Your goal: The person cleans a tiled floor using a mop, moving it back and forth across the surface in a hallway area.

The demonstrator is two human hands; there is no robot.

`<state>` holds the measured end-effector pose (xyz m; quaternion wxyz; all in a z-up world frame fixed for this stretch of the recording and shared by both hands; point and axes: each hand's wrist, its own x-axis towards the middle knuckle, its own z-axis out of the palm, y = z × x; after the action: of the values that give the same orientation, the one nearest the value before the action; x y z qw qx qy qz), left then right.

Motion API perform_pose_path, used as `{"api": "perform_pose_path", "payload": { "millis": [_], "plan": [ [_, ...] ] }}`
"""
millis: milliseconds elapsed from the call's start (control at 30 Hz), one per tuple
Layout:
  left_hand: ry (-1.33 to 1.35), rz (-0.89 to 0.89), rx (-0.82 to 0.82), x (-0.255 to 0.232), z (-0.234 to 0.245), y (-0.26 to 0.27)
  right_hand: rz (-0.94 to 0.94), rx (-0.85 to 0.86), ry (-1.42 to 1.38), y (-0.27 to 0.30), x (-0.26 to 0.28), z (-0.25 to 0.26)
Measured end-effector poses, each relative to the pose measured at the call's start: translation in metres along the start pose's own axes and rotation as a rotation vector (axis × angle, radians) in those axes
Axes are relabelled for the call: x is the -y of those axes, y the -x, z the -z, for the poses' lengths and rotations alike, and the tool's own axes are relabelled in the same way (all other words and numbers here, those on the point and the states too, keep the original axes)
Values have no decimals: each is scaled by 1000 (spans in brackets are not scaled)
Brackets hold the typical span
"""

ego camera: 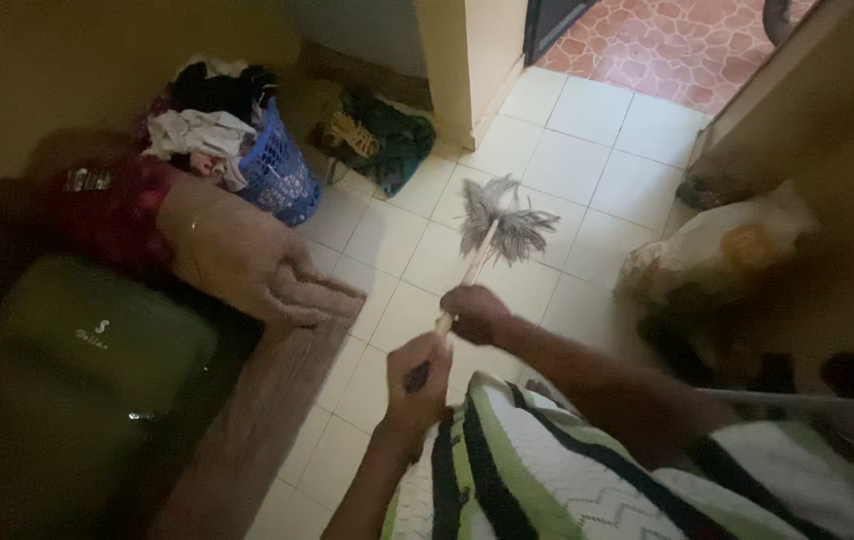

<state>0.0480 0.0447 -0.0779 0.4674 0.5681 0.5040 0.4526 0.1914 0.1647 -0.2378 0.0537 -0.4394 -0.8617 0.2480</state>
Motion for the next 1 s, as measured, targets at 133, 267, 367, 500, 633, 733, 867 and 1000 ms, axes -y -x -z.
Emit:
{"api": "perform_pose_path", "payload": {
  "millis": [133,267,367,500,633,733,867,1000],
  "plan": [
    [-54,-102,19,-55,24,28,103,-62,-248,26,43,-4],
    [-70,193,23,-107,47,43,176,-14,-407,47,84,-1],
    [-101,35,29,-117,51,49,279,-70,-324,55,87,6],
    [-73,48,136,-104,42,49,221,-27,-205,49,71,-4],
    [-19,23,160,-69,33,36,167,-82,-137,24,30,-18],
    [-50,-184,138,-35,19,18,54,-104,-114,17,-8,-16],
    [-27,-149,113,1,-4,8,-77,-116,-134,18,-39,-28],
    [-103,-308,181,-5,1,21,-130,-165,-243,25,-47,-58]
  ]
}}
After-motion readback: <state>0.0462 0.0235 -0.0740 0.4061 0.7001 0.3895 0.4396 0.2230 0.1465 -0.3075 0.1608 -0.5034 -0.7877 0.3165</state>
